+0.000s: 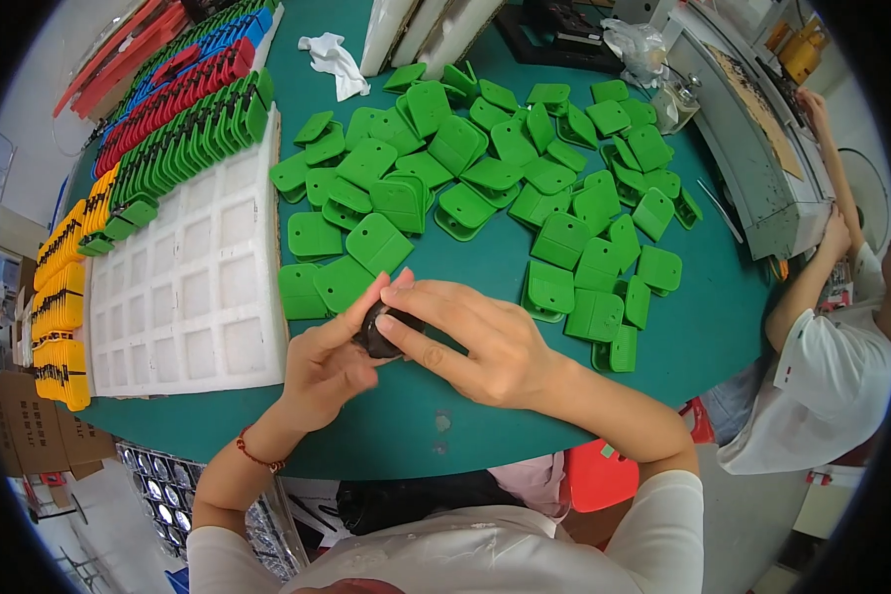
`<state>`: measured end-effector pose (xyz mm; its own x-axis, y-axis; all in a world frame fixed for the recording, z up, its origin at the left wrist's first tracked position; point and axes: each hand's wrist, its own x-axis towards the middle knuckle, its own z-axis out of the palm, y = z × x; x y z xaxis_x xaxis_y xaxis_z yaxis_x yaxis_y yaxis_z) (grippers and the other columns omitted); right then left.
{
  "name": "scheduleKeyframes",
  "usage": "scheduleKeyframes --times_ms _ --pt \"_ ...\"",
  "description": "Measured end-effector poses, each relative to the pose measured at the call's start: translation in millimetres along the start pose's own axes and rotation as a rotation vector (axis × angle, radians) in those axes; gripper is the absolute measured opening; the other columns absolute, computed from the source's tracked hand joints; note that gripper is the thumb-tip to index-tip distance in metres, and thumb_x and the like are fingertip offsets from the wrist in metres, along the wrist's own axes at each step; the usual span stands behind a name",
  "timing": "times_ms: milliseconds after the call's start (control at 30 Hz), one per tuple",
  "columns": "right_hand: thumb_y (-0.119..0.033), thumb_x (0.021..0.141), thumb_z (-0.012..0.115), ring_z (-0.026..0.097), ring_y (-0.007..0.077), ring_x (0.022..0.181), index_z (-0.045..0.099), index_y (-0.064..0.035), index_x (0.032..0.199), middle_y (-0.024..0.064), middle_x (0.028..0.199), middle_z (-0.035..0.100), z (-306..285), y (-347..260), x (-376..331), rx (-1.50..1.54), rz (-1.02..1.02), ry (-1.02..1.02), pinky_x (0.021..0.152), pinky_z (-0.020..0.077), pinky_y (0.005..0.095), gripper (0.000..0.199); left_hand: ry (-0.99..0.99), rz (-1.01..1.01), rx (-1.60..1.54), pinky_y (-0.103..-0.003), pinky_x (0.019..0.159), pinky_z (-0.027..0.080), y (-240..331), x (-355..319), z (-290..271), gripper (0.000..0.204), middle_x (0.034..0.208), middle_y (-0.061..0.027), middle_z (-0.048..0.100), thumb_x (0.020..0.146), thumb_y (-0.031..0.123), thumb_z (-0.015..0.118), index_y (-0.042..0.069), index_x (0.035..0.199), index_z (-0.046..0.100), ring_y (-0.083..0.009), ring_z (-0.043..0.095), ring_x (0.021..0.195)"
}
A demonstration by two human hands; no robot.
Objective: The person assembles electronic modules into green plastic casings by hand at a factory workbench.
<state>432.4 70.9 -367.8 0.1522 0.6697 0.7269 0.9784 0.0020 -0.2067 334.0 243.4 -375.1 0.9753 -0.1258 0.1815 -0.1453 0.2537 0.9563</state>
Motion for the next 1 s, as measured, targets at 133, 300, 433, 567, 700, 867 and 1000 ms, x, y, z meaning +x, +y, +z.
scheduleKeyframes --times_ms 133,300,433,567,700,867,1000 --pt "-0.006 0.068 0.073 0.057 0.0318 0.099 0.060 0.0000 0.108 0.0148 0.115 0.057 -4 -3 5 0.329 0.189 -0.053 0.083 0.0487 0.0386 0.043 0.049 0.033 0.007 -0.028 0.095 0.042 -8 -3 -1 0.053 0.137 -0.0153 0.043 0.088 -0.006 0.052 -0.003 0.136 0.030 -0.0165 0.050 0.114" --pt "-0.006 0.070 0.073 0.057 0.0290 0.095 0.059 -0.0022 0.104 0.0131 0.108 0.058 2 -9 2 0.373 0.382 0.050 0.078 0.0477 0.0361 0.036 0.137 0.220 0.276 -0.029 0.088 0.049 -12 -3 5 0.027 0.127 -0.0212 0.048 0.088 -0.007 0.050 -0.001 0.114 0.042 -0.0218 0.057 0.106" --pt "-0.003 0.069 0.072 0.058 0.0279 0.081 0.059 -0.0001 0.100 0.0131 0.095 0.060 3 -4 -2 0.328 0.277 0.047 0.070 0.0483 0.0344 0.033 0.190 0.326 0.363 -0.026 0.081 0.052 -11 2 7 0.029 0.110 -0.0157 0.050 0.084 -0.005 0.057 -0.001 0.111 0.047 -0.0205 0.059 0.093" --pt "0.000 0.069 0.070 0.059 0.0275 0.072 0.058 0.0011 0.097 0.0127 0.088 0.061 8 -8 -1 0.401 0.229 0.107 0.063 0.0483 0.0331 0.031 0.185 0.370 0.524 -0.027 0.069 0.053 -10 -1 4 0.024 0.093 -0.0138 0.053 0.076 -0.004 0.067 -0.002 0.098 0.056 -0.0210 0.060 0.083" --pt "0.001 0.068 0.070 0.059 0.0264 0.071 0.058 0.0020 0.095 0.0129 0.088 0.062 5 -6 -3 0.382 0.226 0.026 0.061 0.0482 0.0325 0.030 0.226 0.450 0.741 -0.027 0.061 0.051 -10 -2 3 0.028 0.082 -0.0120 0.057 0.069 -0.008 0.070 -0.003 0.094 0.057 -0.0220 0.060 0.075" --pt "0.003 0.067 0.069 0.059 0.0240 0.065 0.059 0.0039 0.091 0.0128 0.084 0.063 8 -8 -4 0.371 0.137 0.095 0.055 0.0471 0.0302 0.026 0.230 0.484 0.829 -0.027 0.058 0.048 -4 -3 9 0.030 0.079 -0.0109 0.058 0.066 -0.008 0.072 -0.002 0.092 0.058 -0.0216 0.058 0.068" --pt "0.004 0.066 0.068 0.058 0.0239 0.063 0.059 0.0042 0.091 0.0128 0.082 0.064 9 -9 -6 0.386 0.142 0.099 0.053 0.0466 0.0298 0.026 0.254 0.464 0.803 -0.027 0.055 0.046 -5 -4 10 0.029 0.076 -0.0106 0.058 0.065 -0.007 0.073 -0.002 0.089 0.058 -0.0215 0.055 0.065"
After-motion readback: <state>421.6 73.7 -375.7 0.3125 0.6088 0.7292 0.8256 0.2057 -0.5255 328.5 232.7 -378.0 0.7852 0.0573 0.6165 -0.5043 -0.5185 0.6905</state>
